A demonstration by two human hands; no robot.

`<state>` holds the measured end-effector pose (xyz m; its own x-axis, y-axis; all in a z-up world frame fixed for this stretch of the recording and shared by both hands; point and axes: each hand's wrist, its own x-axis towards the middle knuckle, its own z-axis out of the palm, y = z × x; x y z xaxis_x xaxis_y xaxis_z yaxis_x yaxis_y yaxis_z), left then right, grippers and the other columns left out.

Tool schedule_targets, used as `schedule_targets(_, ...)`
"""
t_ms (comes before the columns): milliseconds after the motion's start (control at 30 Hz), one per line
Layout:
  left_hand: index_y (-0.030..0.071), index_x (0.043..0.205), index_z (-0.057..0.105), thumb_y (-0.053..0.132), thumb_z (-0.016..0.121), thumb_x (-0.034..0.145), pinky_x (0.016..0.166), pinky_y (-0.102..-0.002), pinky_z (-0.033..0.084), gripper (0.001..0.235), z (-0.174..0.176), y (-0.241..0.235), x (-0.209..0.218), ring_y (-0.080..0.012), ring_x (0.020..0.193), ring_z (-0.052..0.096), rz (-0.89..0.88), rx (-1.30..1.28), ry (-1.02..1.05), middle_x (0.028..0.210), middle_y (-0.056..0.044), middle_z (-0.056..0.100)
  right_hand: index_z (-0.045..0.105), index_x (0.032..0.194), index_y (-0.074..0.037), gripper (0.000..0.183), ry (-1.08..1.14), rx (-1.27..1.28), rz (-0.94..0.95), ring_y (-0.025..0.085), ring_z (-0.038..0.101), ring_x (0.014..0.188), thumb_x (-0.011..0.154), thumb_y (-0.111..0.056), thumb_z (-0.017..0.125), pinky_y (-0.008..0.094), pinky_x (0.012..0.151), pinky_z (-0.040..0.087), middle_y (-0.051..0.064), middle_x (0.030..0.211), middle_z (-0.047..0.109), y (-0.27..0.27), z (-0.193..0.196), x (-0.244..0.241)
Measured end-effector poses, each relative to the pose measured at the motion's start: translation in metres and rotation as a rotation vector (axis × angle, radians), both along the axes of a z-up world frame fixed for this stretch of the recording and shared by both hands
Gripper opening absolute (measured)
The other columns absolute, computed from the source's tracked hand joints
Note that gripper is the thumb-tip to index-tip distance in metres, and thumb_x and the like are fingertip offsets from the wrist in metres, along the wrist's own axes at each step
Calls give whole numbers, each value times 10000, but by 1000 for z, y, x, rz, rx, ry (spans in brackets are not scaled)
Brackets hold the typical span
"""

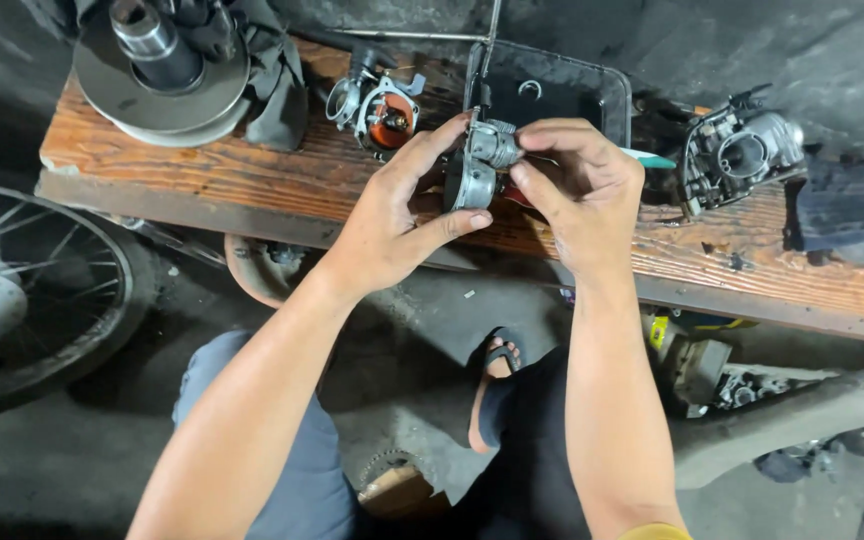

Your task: Assembling the internal float and needle valve components of a motorcycle carburetor on a workbench.

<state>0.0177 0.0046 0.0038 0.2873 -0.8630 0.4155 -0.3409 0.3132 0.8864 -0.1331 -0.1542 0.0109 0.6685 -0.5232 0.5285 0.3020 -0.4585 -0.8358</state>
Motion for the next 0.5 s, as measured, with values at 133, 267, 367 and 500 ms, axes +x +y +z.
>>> schedule_targets(133,101,1568,358,295,756,976,1301,-445,329,740,-6,-4,0,-293,1519,445,2,-4,-5,1613,-154,451,668,1205,32,222,79,89,-43,186,740,858,1025,-95,694,273,836,663,158,1004,735,4,3,-1)
schedule_targets(267,91,1556,377,288,759,971,1288,-439,356,726,-6,-7,-1,-290,1487,481,7,-10,-13,1567,-153,487,668,1132,-4,154,34,115,3,185,691,921,994,-36,728,261,868,618,129,1020,684,2,0,-2)
schedule_targets(367,90,1562,367,270,758,977,1277,-434,378,727,-5,-9,-3,-281,1462,502,-1,-18,-15,1534,-144,509,664,1162,-48,220,52,79,-3,165,684,1043,968,8,750,250,950,600,92,1139,680,1,5,-5)
schedule_targets(500,62,1568,343,265,756,969,1263,-427,390,755,-6,-10,-4,-282,1439,521,-6,-15,1,1515,-162,520,668,1110,48,139,82,198,38,187,704,753,1021,-58,684,263,767,637,155,883,713,5,8,-5)
